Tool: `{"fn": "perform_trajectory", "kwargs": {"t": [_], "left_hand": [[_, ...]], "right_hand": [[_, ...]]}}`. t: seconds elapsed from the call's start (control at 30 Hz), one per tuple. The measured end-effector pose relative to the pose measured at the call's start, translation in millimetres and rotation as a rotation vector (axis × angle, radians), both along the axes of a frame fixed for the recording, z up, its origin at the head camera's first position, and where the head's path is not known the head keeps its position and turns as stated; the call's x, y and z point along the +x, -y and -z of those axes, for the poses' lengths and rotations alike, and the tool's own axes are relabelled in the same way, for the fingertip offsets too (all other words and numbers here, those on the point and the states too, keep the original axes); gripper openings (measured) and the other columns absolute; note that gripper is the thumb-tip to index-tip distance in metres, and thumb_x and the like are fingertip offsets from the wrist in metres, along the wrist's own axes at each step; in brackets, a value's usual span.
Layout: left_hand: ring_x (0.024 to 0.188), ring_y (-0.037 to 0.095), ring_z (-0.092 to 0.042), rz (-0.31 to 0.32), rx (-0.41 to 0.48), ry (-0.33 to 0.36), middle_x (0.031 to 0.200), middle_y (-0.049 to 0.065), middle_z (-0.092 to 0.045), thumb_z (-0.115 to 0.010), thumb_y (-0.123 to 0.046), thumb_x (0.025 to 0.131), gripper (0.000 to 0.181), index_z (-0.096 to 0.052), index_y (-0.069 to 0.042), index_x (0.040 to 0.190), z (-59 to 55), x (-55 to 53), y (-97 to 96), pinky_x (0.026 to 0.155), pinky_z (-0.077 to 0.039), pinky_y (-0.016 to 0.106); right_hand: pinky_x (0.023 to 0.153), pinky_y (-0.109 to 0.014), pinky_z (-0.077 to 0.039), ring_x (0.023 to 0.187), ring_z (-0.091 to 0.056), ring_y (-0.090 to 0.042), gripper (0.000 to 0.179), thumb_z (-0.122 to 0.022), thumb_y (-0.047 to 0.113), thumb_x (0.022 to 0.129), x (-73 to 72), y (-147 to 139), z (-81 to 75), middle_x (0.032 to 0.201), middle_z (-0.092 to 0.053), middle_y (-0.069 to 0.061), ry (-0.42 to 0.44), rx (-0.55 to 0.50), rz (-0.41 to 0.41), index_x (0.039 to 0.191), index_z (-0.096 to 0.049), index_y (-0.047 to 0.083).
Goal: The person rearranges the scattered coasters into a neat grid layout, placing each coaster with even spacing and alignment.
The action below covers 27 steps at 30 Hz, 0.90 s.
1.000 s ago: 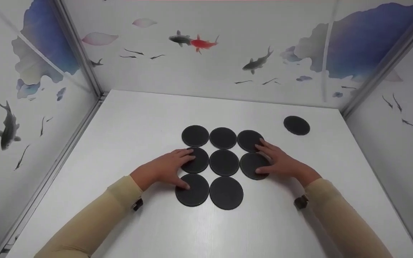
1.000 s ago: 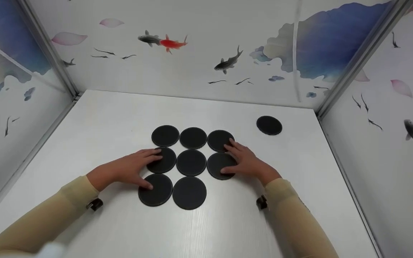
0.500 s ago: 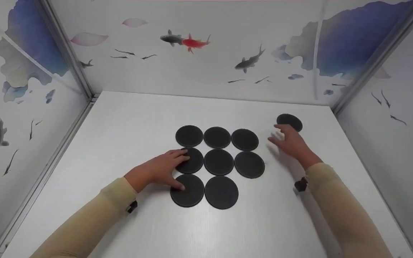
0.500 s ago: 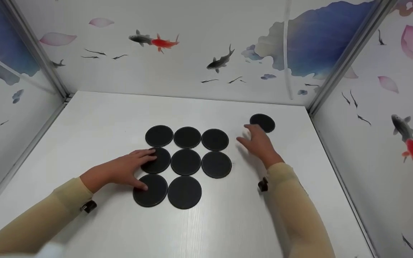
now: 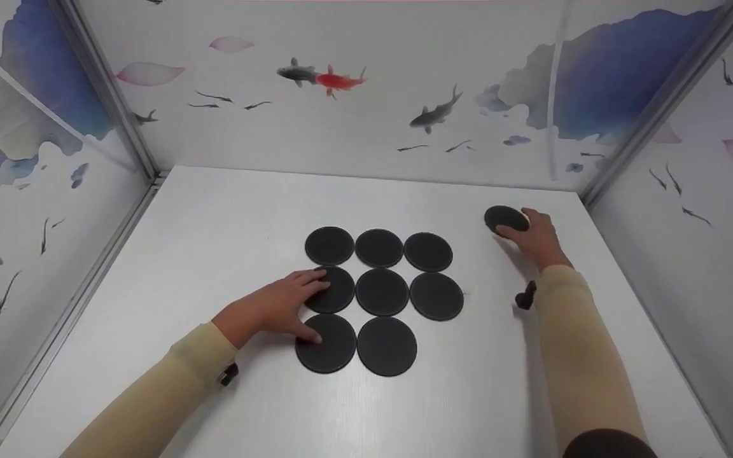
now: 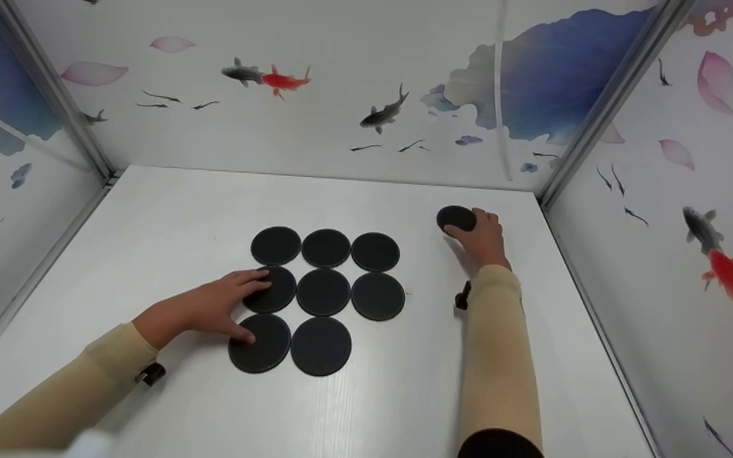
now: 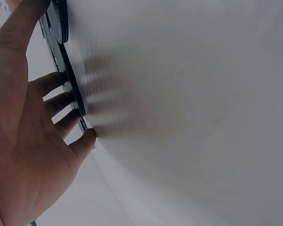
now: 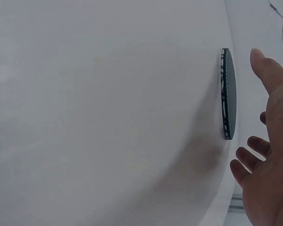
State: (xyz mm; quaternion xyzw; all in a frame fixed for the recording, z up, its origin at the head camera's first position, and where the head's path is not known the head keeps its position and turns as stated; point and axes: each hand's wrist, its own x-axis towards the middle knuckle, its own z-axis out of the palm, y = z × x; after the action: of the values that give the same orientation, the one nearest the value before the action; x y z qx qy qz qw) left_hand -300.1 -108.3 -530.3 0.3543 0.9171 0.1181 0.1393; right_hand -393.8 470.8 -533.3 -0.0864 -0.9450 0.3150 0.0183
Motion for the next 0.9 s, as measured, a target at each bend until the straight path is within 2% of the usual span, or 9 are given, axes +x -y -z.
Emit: {"fn": "perform_trajectory", "kwargs": {"t": [0.13, 0.3, 0.47, 0.63, 0.9], "left_hand": [[0.153, 0.020, -0.017, -0.001, 0.004, 0.005, 0.168, -0.001, -0.019, -0.077, -0.072, 0.072, 0.110, -0.035, -0.021, 0.159, -0.8, 1.9, 1.3, 0.118, -0.029, 0.043], [0.153, 0.022, -0.018, 0.010, 0.010, -0.005, 0.167, 0.003, -0.020, -0.078, -0.071, 0.072, 0.110, -0.036, -0.017, 0.158, -2.0, 3.9, 2.4, 0.118, -0.030, 0.044], [0.153, 0.022, -0.019, 0.000, 0.011, -0.006, 0.167, 0.004, -0.021, -0.079, -0.070, 0.072, 0.110, -0.036, -0.017, 0.158, -3.8, 5.1, 3.2, 0.118, -0.030, 0.044], [0.153, 0.022, -0.019, 0.012, 0.015, -0.011, 0.167, 0.004, -0.021, -0.078, -0.072, 0.072, 0.110, -0.037, -0.018, 0.158, -1.7, 3.0, 1.9, 0.117, -0.031, 0.045], [0.153, 0.021, -0.018, 0.016, -0.014, -0.020, 0.168, 0.000, -0.019, -0.075, -0.075, 0.072, 0.110, -0.035, -0.021, 0.159, 0.4, -2.8, -1.7, 0.117, -0.032, 0.042]], "right_hand": [[0.117, -0.063, -0.021, 0.147, -0.021, -0.048, 0.101, -0.064, 0.064, 0.090, 11.2, 17.0, -7.4, 0.161, -0.018, -0.030, 0.008, 0.011, -0.027, 0.160, -0.022, 0.004], [0.113, -0.068, -0.022, 0.145, -0.020, -0.053, 0.110, -0.056, 0.076, 0.087, 26.4, 37.2, -21.7, 0.159, -0.017, -0.034, 0.042, 0.103, -0.055, 0.160, -0.020, 0.001], [0.114, -0.068, -0.022, 0.146, -0.019, -0.053, 0.116, -0.053, 0.082, 0.083, 31.2, 45.8, -30.0, 0.159, -0.017, -0.035, 0.044, 0.106, -0.065, 0.159, -0.022, 0.001], [0.113, -0.067, -0.024, 0.147, -0.020, -0.051, 0.112, -0.054, 0.081, 0.084, 38.6, 50.8, -38.1, 0.161, -0.017, -0.031, 0.052, 0.085, -0.022, 0.160, -0.023, 0.004], [0.113, -0.068, -0.025, 0.147, -0.019, -0.051, 0.110, -0.056, 0.079, 0.084, 37.6, 52.9, -43.9, 0.164, -0.014, -0.028, 0.058, 0.048, 0.004, 0.161, -0.023, 0.009]]}}
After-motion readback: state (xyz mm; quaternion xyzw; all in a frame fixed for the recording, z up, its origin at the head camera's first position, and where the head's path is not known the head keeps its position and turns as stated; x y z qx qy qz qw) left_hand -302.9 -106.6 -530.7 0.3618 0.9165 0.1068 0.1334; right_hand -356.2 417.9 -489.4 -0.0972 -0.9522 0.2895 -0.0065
